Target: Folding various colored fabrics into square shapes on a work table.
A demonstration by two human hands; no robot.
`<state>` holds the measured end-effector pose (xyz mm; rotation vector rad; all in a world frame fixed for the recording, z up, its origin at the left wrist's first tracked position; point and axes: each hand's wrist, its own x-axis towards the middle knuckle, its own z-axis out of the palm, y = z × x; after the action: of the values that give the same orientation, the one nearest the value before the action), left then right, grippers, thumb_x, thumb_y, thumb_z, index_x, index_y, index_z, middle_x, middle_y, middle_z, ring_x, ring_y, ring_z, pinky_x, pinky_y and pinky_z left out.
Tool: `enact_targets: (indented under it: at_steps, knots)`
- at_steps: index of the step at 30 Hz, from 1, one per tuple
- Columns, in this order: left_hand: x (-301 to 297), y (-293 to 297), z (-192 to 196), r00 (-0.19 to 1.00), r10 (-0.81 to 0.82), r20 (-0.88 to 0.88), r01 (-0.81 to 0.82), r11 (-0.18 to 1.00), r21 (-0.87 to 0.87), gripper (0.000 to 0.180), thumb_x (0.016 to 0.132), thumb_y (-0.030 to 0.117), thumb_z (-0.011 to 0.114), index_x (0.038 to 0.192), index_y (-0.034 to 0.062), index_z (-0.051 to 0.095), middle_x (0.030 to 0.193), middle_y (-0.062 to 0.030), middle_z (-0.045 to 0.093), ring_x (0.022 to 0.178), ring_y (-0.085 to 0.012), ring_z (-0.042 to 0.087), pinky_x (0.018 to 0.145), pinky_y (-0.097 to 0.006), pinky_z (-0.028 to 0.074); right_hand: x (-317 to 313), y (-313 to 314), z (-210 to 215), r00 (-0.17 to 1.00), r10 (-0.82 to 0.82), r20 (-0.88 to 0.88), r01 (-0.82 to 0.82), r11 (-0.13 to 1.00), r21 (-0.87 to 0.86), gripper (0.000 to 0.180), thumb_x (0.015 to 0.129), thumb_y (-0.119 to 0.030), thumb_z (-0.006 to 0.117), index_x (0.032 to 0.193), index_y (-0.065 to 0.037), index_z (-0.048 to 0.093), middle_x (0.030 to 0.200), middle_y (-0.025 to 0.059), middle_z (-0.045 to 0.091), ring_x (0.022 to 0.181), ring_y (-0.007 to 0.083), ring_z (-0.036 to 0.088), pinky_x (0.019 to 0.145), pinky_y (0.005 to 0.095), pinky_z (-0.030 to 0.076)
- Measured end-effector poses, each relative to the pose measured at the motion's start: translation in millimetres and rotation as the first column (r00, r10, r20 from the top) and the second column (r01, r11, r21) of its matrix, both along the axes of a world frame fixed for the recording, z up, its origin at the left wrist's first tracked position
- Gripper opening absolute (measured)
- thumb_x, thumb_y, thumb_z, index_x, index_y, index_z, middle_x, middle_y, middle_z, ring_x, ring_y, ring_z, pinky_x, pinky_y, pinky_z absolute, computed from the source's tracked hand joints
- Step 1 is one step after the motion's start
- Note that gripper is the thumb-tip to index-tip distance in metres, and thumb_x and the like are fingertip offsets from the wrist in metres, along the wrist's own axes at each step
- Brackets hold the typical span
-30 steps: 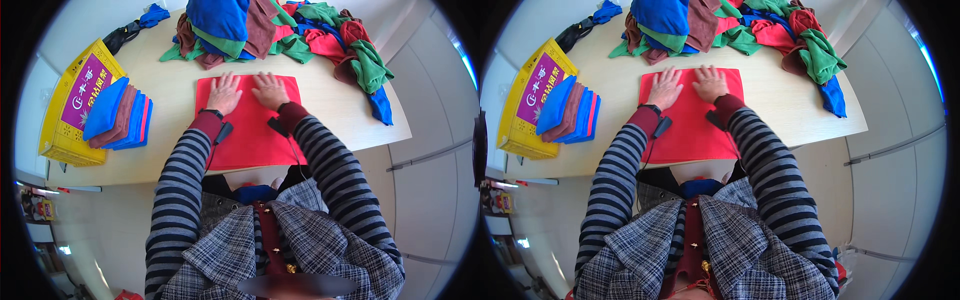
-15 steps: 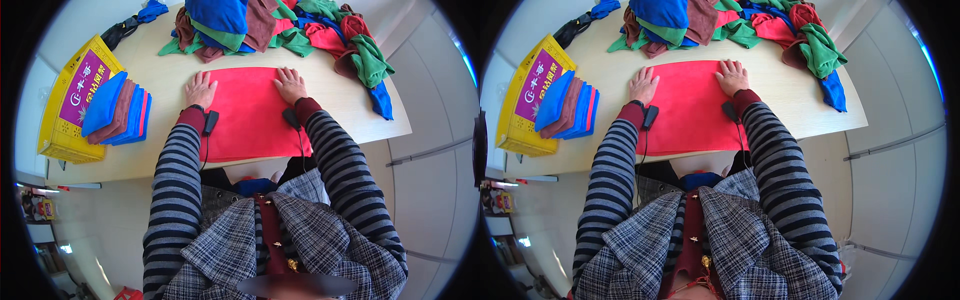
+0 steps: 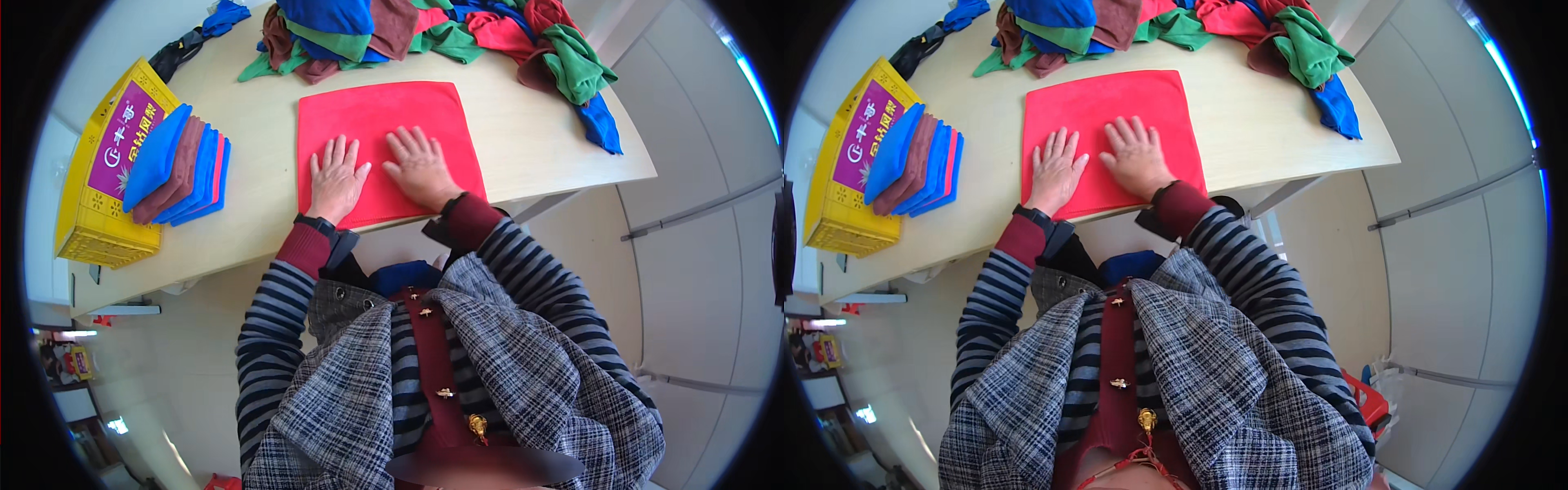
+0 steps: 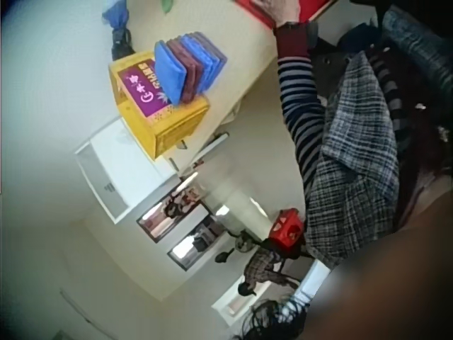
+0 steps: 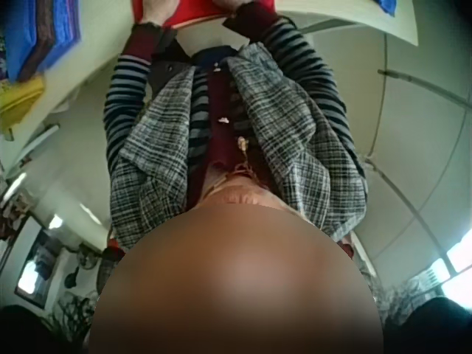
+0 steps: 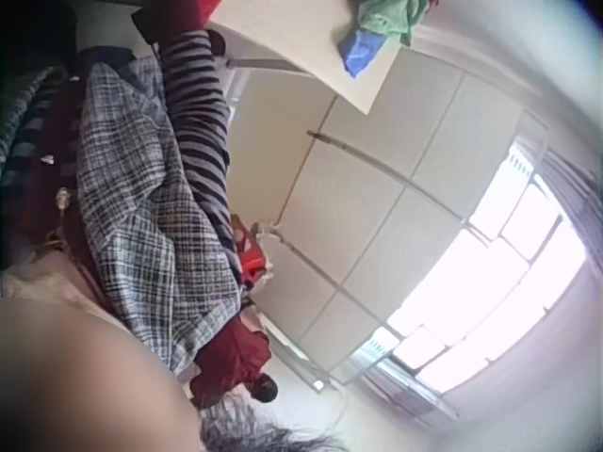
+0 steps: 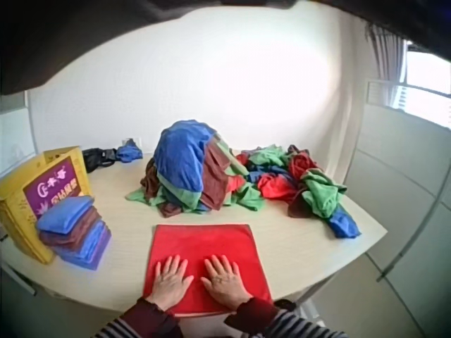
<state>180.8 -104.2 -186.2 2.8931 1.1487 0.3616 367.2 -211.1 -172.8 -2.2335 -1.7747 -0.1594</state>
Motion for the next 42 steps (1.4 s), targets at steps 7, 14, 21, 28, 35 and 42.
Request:
enact_targets:
  at_steps: [7,14,21,28,35,42]
  knots:
    - [-25.4,-2.6,2.2,0.994,0.101,0.042,-0.102,0.994,0.022,0.062,0.105,0.05,0.04,0.155,0.0136,0.037,0.163,-0.0132,0.03,0.152,-0.0326,0.024,0.121,-0.057,0.016,26.4,-20.6,-5.8,0.996,-0.089,-0.014,0.089,0.996,0.008,0.067,0.101,-0.052,0.044,0.153,-0.01,0.04,0.16,0.0138,0.035,0.15,0.0341,0.027,0.122,0.0515,0.02]
    - [-53.0,3.5,-6.6,0.983,0.172,0.068,-0.174,0.984,0.024,0.063,0.105,0.051,0.038,0.156,0.0136,0.035,0.163,-0.0135,0.031,0.151,-0.0331,0.025,0.121,-0.057,0.016,58.6,-48.3,-10.3,0.975,-0.22,-0.029,0.22,0.975,-0.012,0.066,0.102,-0.051,0.042,0.153,-0.009,0.039,0.161,0.0132,0.035,0.151,0.0343,0.026,0.122,0.0511,0.02]
    - [-73.9,-1.9,-3.8,0.973,0.23,0.032,-0.23,0.973,-0.019,0.063,0.106,0.05,0.035,0.157,0.0134,0.033,0.163,-0.0141,0.029,0.151,-0.0321,0.024,0.122,-0.057,0.015,86.7,-87.0,-12.5,0.946,-0.319,-0.055,0.318,0.948,-0.033,0.064,0.103,-0.048,0.041,0.153,-0.008,0.038,0.16,0.0135,0.036,0.15,0.0352,0.027,0.122,0.0522,0.02]
    - [-51.5,-40.0,13.3,0.99,0.086,0.109,-0.099,0.987,0.123,0.061,0.104,0.047,0.042,0.154,0.0125,0.039,0.163,-0.0149,0.029,0.151,-0.032,0.024,0.122,-0.057,0.015,36.8,-84.8,5.6,0.977,-0.208,-0.036,0.209,0.978,0.026,0.064,0.103,-0.045,0.045,0.153,-0.006,0.038,0.159,0.0156,0.037,0.15,0.0353,0.028,0.121,0.052,0.021]
    - [-28.7,-53.2,8.4,0.998,-0.028,0.047,0.027,0.999,0.022,0.059,0.104,0.046,0.045,0.153,0.014,0.041,0.162,-0.014,0.031,0.151,-0.0315,0.026,0.122,-0.057,0.016,12.7,-78.7,-6.9,0.998,-0.059,0.018,0.059,0.998,-0.006,0.064,0.103,-0.045,0.046,0.153,-0.007,0.038,0.159,0.0152,0.036,0.15,0.0353,0.028,0.121,0.0521,0.023]
    - [-31.0,-52.6,14.0,1.0,-0.031,-0.001,0.031,0.998,0.062,0.058,0.103,0.043,0.048,0.153,0.0141,0.04,0.162,-0.0128,0.032,0.151,-0.0313,0.027,0.122,-0.054,0.019,98.4,-101.4,3.2,0.99,-0.114,0.077,0.122,0.987,-0.108,0.066,0.104,-0.047,0.043,0.156,-0.009,0.033,0.161,0.015,0.033,0.15,0.0357,0.026,0.121,0.0515,0.023]
